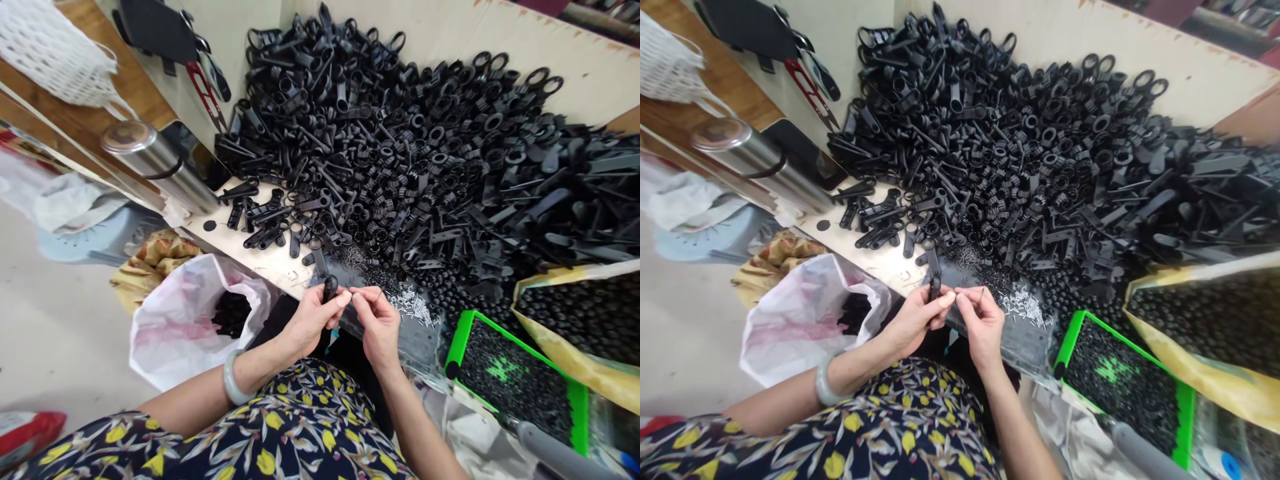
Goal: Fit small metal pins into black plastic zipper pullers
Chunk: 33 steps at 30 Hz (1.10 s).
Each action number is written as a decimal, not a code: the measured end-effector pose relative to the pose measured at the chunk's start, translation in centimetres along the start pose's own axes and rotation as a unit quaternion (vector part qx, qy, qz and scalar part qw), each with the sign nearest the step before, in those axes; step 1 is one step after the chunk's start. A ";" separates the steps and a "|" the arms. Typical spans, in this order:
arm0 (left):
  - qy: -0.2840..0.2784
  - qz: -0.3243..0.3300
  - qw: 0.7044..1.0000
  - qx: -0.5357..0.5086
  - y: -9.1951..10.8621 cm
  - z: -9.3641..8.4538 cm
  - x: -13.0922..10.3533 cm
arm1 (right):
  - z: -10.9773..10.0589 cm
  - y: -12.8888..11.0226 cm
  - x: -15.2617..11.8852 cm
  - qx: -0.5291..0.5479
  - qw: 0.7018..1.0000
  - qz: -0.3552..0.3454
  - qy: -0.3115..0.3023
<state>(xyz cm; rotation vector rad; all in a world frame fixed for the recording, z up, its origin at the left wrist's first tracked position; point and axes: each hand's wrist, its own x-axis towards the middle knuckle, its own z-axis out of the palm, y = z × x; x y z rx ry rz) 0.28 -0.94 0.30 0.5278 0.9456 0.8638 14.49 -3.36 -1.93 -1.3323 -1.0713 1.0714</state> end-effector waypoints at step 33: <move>0.027 0.037 0.981 0.188 -0.9 -0.1 -0.5 | -4.5 -2.0 1.2 -0.334 0.887 -0.262 -0.183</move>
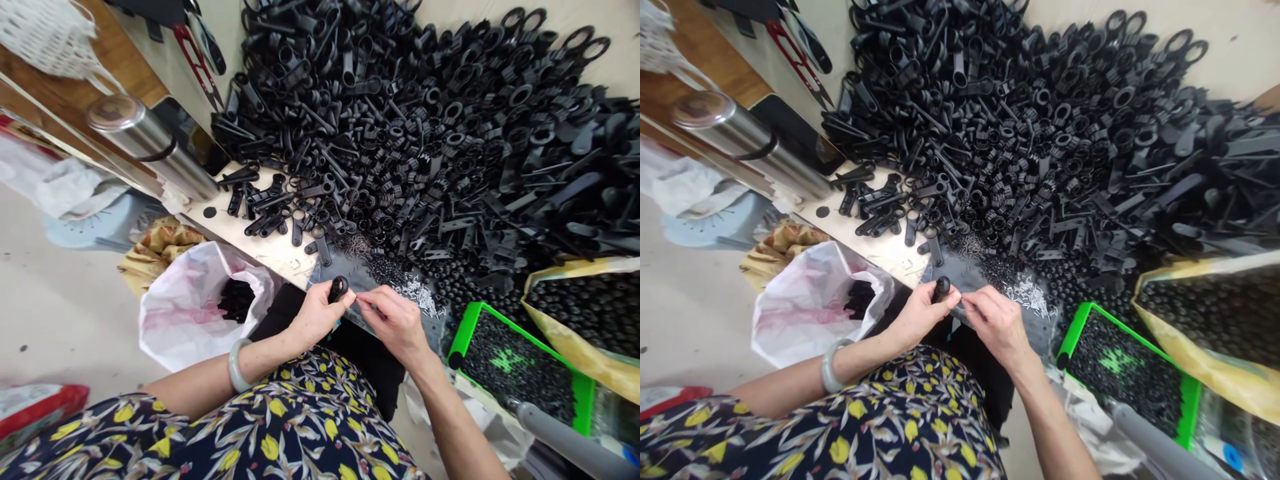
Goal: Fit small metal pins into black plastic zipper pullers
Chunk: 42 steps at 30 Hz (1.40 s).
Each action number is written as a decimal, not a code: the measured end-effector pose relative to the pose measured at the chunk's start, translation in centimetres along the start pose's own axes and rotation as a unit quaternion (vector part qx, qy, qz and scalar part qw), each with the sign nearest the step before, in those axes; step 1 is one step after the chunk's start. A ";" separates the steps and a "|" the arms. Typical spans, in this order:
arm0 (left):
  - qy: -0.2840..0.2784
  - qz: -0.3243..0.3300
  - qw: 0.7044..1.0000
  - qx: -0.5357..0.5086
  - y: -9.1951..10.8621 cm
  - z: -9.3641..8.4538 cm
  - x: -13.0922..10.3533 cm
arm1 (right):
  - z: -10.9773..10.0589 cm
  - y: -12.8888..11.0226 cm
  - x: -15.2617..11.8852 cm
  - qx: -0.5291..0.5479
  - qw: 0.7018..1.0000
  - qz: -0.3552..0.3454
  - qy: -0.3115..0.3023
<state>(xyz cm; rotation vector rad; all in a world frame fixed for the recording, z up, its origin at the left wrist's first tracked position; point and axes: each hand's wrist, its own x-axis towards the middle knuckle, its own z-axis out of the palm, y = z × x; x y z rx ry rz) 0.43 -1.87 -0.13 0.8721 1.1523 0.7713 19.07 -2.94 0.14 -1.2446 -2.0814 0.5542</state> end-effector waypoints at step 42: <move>-0.201 -0.180 0.956 -0.118 2.1 -1.6 -0.6 | 0.9 1.7 -1.3 -0.050 0.995 -0.082 0.026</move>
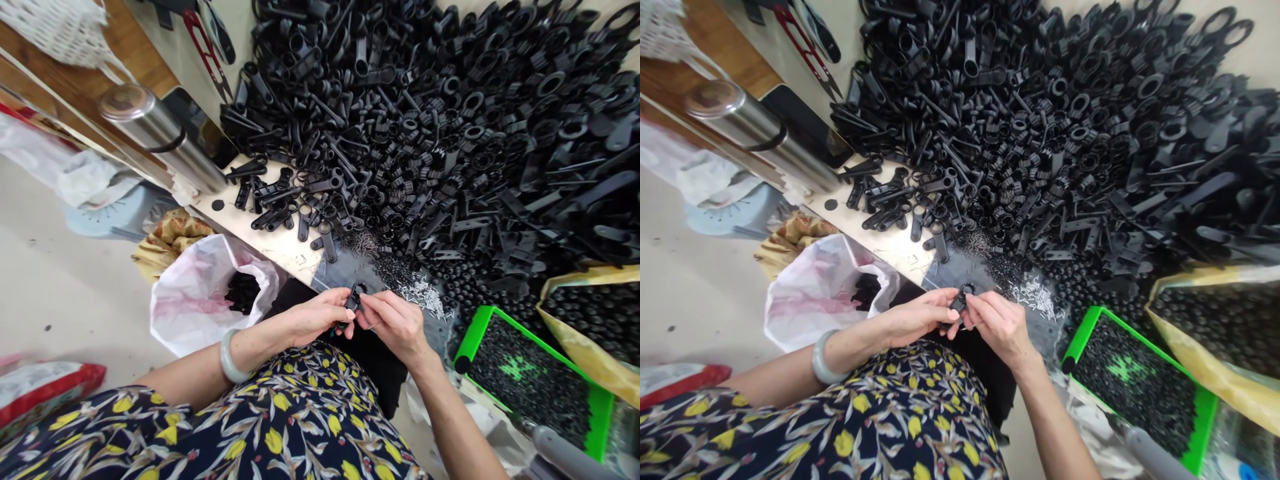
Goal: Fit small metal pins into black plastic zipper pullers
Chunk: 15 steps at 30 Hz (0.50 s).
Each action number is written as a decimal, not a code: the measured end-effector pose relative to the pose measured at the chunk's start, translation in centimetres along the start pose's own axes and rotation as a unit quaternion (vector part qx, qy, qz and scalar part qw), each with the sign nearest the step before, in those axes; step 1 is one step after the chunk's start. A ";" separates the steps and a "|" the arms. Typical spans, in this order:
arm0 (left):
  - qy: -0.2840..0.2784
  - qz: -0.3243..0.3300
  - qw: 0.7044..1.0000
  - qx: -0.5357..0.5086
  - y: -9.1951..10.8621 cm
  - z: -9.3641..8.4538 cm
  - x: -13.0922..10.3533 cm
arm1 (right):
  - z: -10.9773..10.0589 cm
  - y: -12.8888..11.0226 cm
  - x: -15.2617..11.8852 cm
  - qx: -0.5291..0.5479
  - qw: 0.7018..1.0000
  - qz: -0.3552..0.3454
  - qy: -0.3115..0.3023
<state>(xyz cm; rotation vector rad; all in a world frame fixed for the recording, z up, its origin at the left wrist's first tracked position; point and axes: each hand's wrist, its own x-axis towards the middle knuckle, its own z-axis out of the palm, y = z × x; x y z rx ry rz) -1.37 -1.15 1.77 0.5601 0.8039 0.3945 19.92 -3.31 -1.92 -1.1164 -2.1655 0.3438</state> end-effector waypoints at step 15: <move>0.007 0.039 0.996 0.079 -0.9 -0.1 0.2 | 1.2 -1.1 -1.2 0.085 0.987 0.123 0.052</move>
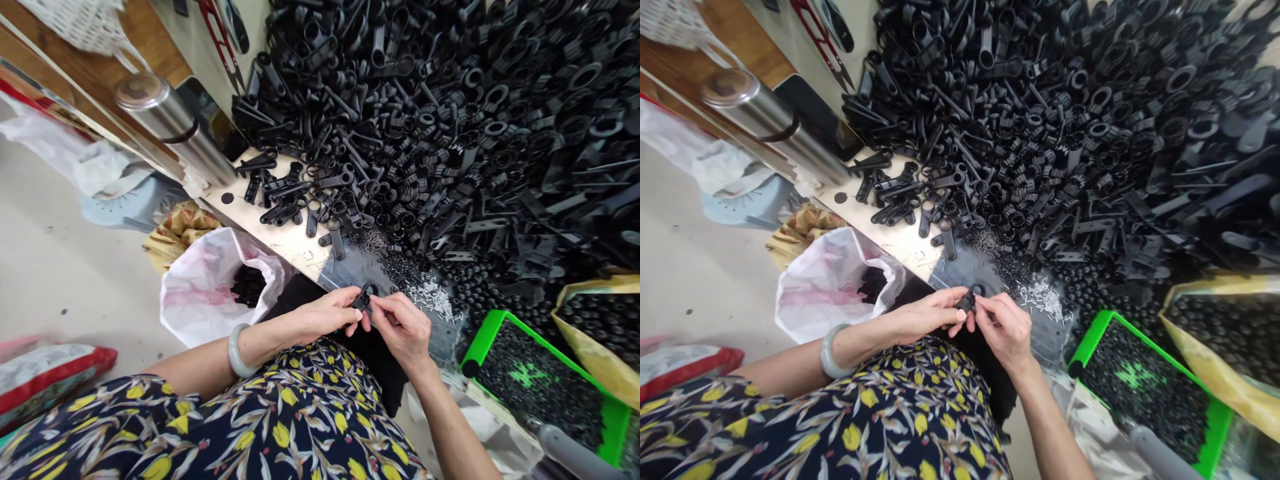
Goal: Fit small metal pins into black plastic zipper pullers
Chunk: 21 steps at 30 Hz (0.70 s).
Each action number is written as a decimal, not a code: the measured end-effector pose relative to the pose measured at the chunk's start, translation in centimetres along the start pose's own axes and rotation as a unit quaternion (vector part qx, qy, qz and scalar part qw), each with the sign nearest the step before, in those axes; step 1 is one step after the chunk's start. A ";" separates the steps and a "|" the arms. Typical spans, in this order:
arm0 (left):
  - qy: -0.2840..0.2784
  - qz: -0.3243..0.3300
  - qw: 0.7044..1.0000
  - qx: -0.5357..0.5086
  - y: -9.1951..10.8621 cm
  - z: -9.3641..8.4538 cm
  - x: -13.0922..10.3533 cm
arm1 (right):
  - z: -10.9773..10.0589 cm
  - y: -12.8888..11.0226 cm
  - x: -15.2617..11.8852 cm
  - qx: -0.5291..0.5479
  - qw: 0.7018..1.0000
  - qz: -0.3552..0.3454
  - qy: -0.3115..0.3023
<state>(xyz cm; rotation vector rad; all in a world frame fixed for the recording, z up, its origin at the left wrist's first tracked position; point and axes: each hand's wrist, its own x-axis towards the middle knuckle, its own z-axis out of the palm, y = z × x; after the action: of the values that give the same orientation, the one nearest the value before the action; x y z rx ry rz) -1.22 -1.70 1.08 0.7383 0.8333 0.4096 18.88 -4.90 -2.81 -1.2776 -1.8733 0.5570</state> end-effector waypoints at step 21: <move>0.056 0.105 0.962 0.245 -0.3 -0.2 1.3 | 1.0 -0.2 0.3 -0.048 0.997 -0.005 0.057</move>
<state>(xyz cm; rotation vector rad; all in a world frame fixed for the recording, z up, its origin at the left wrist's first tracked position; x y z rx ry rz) -0.57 -1.11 0.10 1.2799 0.9803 0.4410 17.97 -4.58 -3.14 -1.3332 -1.8287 0.3854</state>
